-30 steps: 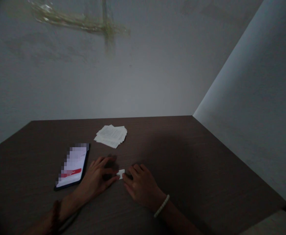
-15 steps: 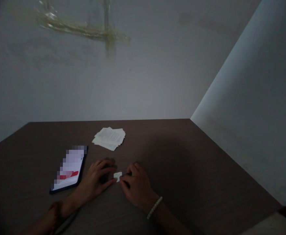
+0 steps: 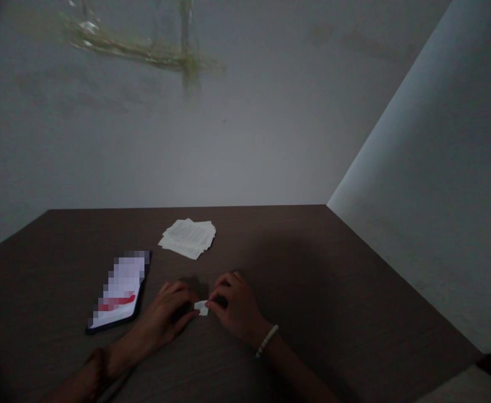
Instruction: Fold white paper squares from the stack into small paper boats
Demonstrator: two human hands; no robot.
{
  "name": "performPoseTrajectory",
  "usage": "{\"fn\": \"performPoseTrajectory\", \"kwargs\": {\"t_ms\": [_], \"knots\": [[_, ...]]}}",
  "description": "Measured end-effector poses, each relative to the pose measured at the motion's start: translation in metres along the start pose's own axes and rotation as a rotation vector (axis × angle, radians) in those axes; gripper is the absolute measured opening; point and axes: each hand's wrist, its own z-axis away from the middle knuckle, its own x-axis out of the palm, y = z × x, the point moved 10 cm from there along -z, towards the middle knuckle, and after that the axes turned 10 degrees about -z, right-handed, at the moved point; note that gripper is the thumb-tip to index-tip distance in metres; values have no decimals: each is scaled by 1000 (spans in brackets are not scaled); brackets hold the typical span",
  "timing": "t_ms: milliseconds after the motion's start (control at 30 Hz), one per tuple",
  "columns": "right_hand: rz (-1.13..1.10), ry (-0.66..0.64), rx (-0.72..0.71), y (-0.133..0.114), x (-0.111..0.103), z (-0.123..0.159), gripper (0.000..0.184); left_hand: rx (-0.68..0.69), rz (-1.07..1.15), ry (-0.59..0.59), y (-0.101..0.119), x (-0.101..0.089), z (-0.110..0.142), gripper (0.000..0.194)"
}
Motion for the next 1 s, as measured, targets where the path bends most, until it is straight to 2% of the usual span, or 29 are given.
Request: {"fn": "performPoseTrajectory", "kwargs": {"t_ms": [133, 300, 467, 600, 867, 1000], "knots": [[-47, 5, -57, -11, -2, -7, 9, -65, 35, 43, -8, -5, -1, 6], [-86, 74, -64, -10, -3, -6, 11, -31, 61, 108, -9, -12, -2, 15], [-112, 72, -71, -8, 4, -3, 12, -19, 53, 81, -5, -12, -1, 25], [-139, 103, -57, -4, 3, -3, 13, -6, 49, 75, -3, -11, 1, 21], [-150, 126, -88, -4, -2, 0, 16, -74, 67, 147, -18, -11, 4, 8], [-140, 140, -81, -3, -2, 0, 14, -90, 105, 174, -18, -16, 4, 10]]}}
